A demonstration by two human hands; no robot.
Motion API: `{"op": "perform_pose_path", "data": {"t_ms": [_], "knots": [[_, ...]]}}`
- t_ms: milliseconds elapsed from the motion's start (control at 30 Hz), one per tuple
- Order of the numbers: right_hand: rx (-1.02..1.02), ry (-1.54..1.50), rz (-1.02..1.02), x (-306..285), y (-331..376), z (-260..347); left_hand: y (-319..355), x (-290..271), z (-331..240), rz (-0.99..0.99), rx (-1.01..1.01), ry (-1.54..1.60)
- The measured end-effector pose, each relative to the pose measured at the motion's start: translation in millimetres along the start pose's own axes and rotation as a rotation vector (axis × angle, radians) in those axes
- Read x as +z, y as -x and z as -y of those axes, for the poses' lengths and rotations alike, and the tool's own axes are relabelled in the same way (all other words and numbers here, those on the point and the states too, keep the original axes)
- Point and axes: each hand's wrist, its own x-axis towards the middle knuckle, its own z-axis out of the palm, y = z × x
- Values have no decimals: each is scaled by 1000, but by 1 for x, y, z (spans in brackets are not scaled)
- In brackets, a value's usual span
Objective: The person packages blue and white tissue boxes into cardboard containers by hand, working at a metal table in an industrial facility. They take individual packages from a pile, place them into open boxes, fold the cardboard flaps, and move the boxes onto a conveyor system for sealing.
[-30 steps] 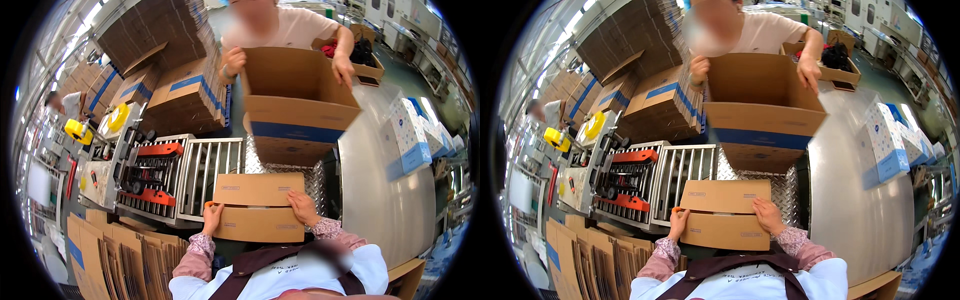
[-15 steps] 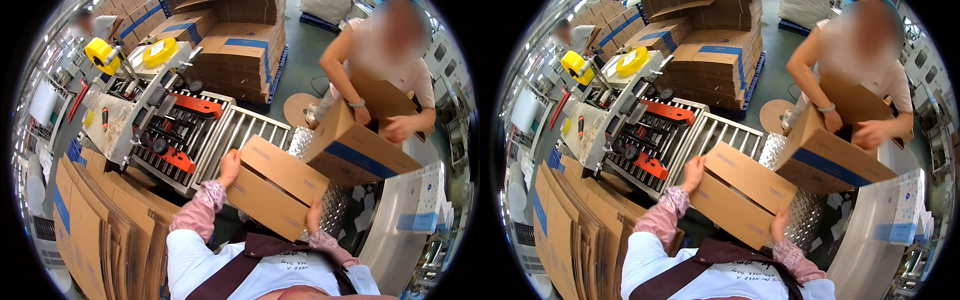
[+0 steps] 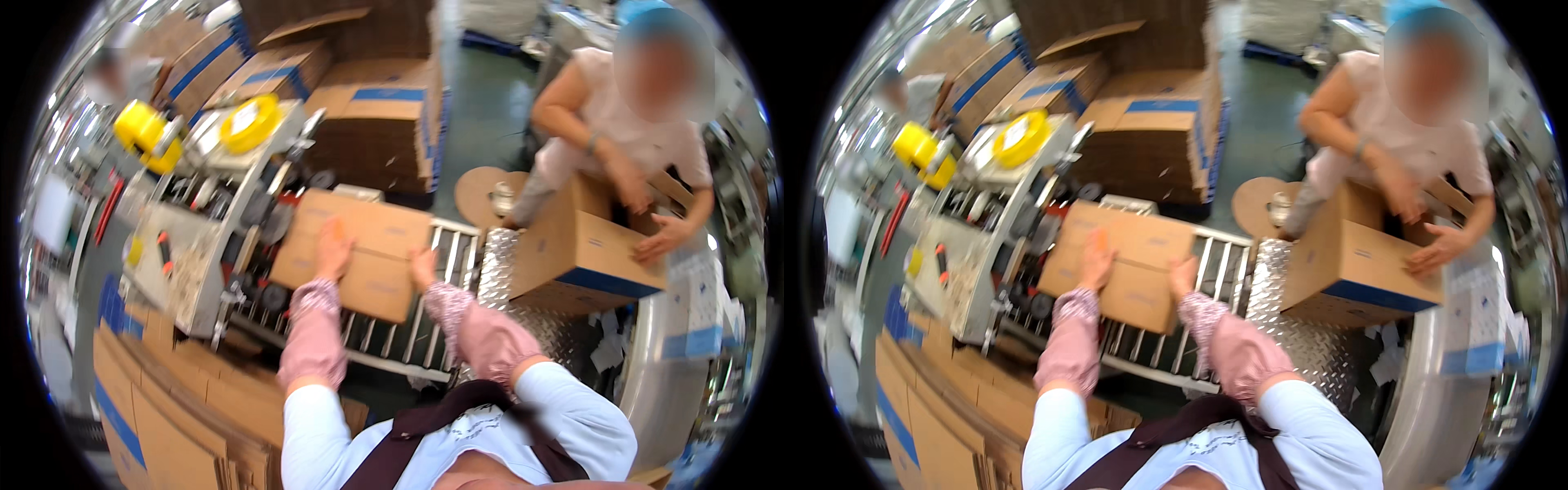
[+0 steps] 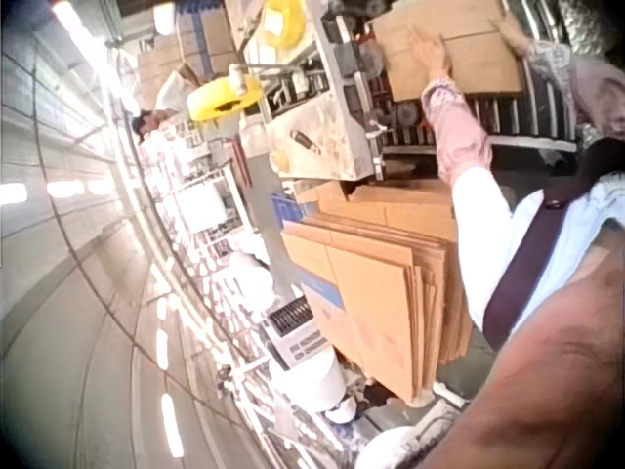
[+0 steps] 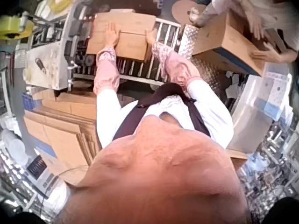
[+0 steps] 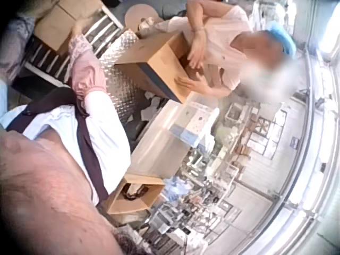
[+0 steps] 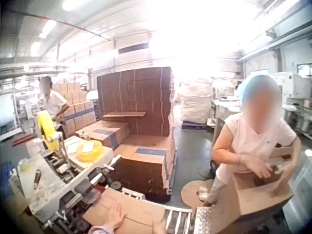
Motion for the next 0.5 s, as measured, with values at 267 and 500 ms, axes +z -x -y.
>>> {"op": "perform_pose_path", "data": {"t_ms": [267, 500], "knots": [[47, -222, 842, -88, 109, -75, 52, 19, -81, 217, 219, -233], [136, -144, 1142, -191, 195, -75, 48, -28, -93, 129, -136, -155]]}}
